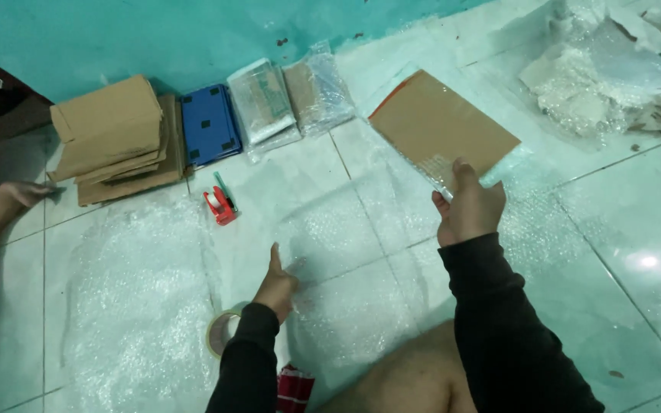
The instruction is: Wrapping a small component in bubble wrap and securing it with adhesive tape while sitting on the floor.
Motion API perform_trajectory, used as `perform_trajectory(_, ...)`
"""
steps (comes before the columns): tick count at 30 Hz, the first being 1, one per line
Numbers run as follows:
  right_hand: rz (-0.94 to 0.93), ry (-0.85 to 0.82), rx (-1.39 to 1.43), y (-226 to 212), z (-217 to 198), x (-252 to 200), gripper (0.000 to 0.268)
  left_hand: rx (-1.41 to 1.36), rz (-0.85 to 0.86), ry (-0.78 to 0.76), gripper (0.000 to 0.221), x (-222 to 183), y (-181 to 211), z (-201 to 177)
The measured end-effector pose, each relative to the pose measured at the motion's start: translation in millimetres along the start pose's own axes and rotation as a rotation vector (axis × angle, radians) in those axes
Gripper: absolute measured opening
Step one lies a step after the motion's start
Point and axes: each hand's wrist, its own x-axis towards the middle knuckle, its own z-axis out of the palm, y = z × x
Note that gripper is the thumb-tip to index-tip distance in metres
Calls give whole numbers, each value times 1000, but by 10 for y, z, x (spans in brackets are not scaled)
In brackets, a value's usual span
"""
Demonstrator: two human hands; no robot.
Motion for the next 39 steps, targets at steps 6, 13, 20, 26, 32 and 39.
perform_trajectory(6, 31, -60, -23, -71, 42, -95, 64, 442, -171, 228, 110, 539, -500, -126)
perform_trajectory(13, 11, -92, -29, -15, 27, -99, 49, 324, -161, 240, 101, 1007, -958, -442)
perform_trajectory(20, 31, -111, -66, 34, 43, -89, 52, 14, -166, 177, 86, 256, -228, -56)
perform_trajectory(26, 52, -102, -64, 95, 72, -31, 62, -4, -104, 117, 101, 343, 290, -236)
perform_trajectory(32, 70, -78, -95, 75, 99, -15, 58, 106, -12, 148, 65, 796, 391, -318)
perform_trajectory(39, 100, -61, -142, 95, 127, 50, 52, 8, 14, 57, 73, 177, 1048, -102)
